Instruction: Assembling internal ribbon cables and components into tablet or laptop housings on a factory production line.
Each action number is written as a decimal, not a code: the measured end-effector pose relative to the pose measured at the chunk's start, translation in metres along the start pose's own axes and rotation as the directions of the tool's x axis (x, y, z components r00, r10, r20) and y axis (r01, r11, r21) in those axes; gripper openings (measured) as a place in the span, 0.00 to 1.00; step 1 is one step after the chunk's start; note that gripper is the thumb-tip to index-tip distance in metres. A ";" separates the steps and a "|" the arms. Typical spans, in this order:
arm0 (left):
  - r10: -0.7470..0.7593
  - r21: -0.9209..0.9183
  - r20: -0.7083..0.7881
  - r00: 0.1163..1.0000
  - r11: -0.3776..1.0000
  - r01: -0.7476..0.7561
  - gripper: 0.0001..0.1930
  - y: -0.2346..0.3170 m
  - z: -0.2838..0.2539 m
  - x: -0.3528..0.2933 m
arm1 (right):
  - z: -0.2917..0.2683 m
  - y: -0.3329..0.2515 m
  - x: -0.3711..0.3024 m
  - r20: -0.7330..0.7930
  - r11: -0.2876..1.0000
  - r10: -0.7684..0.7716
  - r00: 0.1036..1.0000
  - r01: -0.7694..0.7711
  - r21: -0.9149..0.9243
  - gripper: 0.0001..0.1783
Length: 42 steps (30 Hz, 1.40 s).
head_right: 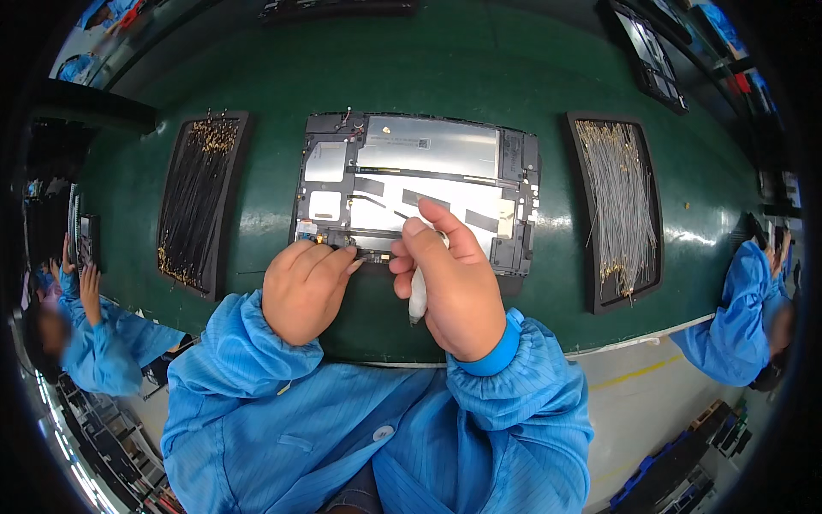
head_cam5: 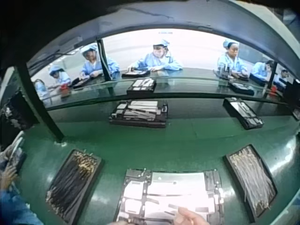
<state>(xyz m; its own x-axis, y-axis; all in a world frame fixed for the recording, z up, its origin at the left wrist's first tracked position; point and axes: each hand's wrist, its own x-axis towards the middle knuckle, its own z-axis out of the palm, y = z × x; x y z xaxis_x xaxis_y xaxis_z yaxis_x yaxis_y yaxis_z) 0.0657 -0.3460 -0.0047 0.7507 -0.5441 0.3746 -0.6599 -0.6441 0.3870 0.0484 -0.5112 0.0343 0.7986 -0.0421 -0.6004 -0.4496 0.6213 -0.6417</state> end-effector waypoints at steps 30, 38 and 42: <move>-0.002 -0.001 -0.037 0.999 1.000 0.002 0.11 0.000 0.004 0.001 | -0.012 0.046 0.024 0.233 0.450 -0.746 0.624 0.730 -0.515 0.14; 0.009 -0.025 -0.047 0.999 1.000 -0.010 0.11 -0.002 0.004 0.002 | -0.011 0.044 0.023 0.267 0.454 -0.730 0.629 0.739 -0.498 0.13; 0.016 -0.022 -0.051 0.999 1.000 -0.018 0.10 -0.002 0.003 0.004 | -0.013 0.038 0.021 0.364 0.423 -0.649 0.668 0.715 -0.557 0.12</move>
<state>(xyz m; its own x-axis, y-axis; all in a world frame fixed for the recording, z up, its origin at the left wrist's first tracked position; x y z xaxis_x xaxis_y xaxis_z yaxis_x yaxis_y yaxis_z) 0.0699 -0.3485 -0.0062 0.7373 -0.5268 0.4230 -0.6735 -0.6222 0.3990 0.0431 -0.4983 -0.0094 0.9709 -0.1470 0.1890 0.1574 -0.2026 -0.9665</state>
